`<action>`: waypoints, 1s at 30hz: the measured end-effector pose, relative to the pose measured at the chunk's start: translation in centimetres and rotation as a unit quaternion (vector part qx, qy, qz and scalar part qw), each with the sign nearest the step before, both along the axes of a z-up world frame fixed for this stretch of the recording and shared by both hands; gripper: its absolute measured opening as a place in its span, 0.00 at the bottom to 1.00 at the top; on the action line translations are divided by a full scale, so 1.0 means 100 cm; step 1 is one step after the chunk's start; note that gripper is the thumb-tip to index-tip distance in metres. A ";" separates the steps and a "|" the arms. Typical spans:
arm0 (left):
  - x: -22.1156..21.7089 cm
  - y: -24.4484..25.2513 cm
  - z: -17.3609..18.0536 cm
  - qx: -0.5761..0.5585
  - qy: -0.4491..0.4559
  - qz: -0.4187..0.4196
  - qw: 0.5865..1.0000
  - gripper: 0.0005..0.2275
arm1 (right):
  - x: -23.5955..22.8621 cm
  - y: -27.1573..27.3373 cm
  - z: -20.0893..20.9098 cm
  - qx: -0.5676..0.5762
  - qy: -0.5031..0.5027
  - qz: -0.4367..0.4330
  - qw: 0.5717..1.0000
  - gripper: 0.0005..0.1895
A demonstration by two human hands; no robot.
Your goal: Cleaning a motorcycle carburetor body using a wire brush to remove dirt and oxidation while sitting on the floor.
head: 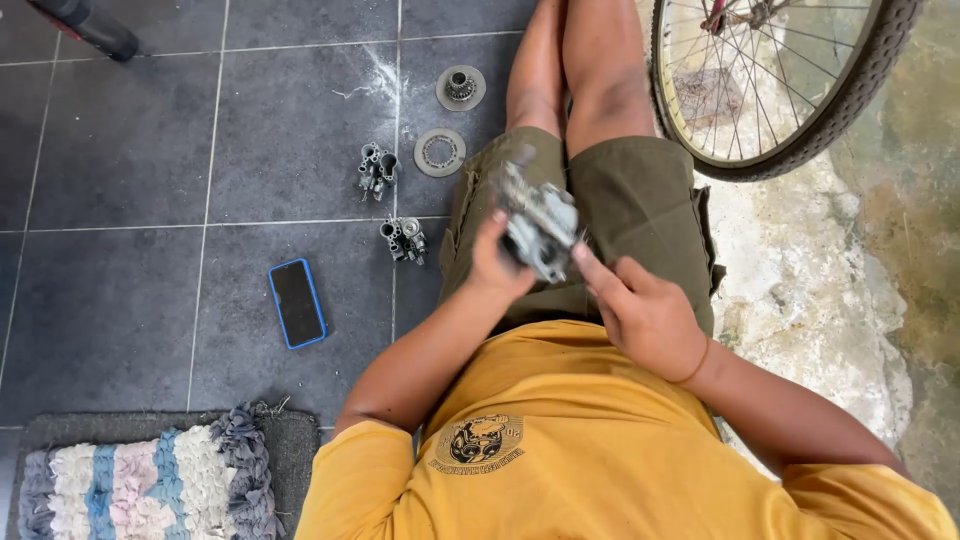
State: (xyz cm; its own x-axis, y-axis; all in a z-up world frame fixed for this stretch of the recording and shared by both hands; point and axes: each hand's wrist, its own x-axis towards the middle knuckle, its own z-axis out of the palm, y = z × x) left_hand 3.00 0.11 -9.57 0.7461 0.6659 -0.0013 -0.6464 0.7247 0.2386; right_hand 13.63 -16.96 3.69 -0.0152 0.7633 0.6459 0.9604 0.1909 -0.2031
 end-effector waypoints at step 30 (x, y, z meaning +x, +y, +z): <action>0.020 0.042 0.005 -0.145 0.150 0.169 0.963 0.28 | -0.004 0.072 -0.004 -0.250 0.134 0.011 0.959 0.32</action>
